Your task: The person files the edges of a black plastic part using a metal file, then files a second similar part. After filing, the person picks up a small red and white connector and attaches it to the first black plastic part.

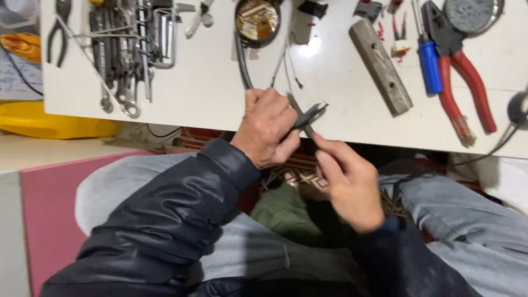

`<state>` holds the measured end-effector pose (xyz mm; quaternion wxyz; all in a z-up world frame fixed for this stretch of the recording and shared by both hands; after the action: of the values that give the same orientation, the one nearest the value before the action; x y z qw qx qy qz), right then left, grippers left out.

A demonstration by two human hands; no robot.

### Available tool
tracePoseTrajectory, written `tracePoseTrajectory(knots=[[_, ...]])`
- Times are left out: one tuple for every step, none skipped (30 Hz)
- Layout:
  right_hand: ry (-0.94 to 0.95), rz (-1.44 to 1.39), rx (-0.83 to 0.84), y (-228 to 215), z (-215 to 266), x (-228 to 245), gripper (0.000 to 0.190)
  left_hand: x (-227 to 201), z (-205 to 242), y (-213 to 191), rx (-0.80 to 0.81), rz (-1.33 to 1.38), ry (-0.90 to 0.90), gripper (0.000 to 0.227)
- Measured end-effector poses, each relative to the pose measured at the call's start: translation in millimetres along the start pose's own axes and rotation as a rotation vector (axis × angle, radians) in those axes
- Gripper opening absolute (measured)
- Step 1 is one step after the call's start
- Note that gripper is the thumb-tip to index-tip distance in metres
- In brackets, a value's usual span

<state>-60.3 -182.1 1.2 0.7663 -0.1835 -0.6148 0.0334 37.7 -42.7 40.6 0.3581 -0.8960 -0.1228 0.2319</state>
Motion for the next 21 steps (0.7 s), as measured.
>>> tracePoseTrajectory(knots=[[-0.003, -0.006, 0.007, -2, 6, 3, 0.028, -4, -2, -7, 0.003, -0.008, -0.002, 0.021], [0.097, -0.104, 0.025, -3, 12, -1, 0.030, -3, -4, -8, 0.077, 0.033, -0.062, 0.013], [0.196, -0.196, 0.038, -6, 19, -7, 0.032, -5, -6, -6, 0.146, 0.080, -0.120, 0.015], [0.193, -0.197, 0.040, -3, 10, -3, 0.032, -1, -5, -6, 0.144, 0.076, -0.119, 0.015], [0.202, -0.133, 0.063, -2, 5, 0, 0.032, 1, -4, -5, 0.117, 0.075, -0.134, 0.012], [0.212, -0.070, 0.087, -2, 0, 3, 0.033, 3, -4, -4, 0.090, 0.073, -0.150, 0.010], [0.212, -0.067, 0.082, -5, -2, 6, 0.033, -1, -3, -3, 0.087, 0.078, -0.146, 0.010], [0.154, -0.013, 0.088, -7, -4, 13, 0.033, -3, -3, -3, 0.100, 0.075, -0.162, 0.011], [0.084, 0.034, 0.092, -5, -11, 23, 0.034, -1, -5, -6, 0.112, 0.061, -0.168, 0.012], [0.072, 0.030, 0.085, -12, -5, 33, 0.034, 0, -7, -9, 0.107, 0.055, -0.156, 0.012], [0.115, 0.108, 0.103, -18, 2, 37, 0.036, 0, -6, -11, 0.107, 0.056, -0.150, 0.013], [0.157, 0.186, 0.121, -24, 9, 40, 0.037, 0, -4, -12, 0.107, 0.058, -0.145, 0.014], [0.151, 0.183, 0.120, -35, 15, 39, 0.037, 0, -4, -14, 0.105, 0.053, -0.141, 0.014], [0.186, 0.240, 0.125, -45, 20, 35, 0.041, 3, -3, -16, 0.100, 0.058, -0.172, 0.012], [0.223, 0.295, 0.131, -56, 27, 30, 0.045, 5, -1, -17, 0.098, 0.063, -0.204, 0.010], [0.217, 0.291, 0.130, -66, 28, 31, 0.045, 3, -4, -21, 0.098, 0.057, -0.200, 0.010], [0.057, 0.378, 0.047, -80, 27, 44, 0.043, 3, -7, -27, 0.088, 0.088, -0.224, 0.010], [-0.103, 0.463, -0.039, -93, 28, 57, 0.041, 2, -10, -32, 0.079, 0.119, -0.247, 0.010], [-0.109, 0.457, -0.043, -97, 22, 59, 0.041, 0, -16, -38, 0.078, 0.112, -0.241, 0.010], [-0.202, 0.594, -0.071, -100, 18, 69, 0.037, 1, -21, -43, 0.086, 0.173, -0.300, 0.011], [-0.299, 0.731, -0.100, -102, 13, 77, 0.033, 2, -26, -47, 0.092, 0.233, -0.358, 0.012]])
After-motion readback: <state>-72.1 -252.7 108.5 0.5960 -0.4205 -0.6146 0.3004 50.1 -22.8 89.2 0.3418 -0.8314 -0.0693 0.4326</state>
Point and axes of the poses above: each hand's wrist, its own z-axis away from the middle knuckle, its own y-axis out of the palm, x = y × z, the point moved 7 cm from there along -z, towards the middle knuckle
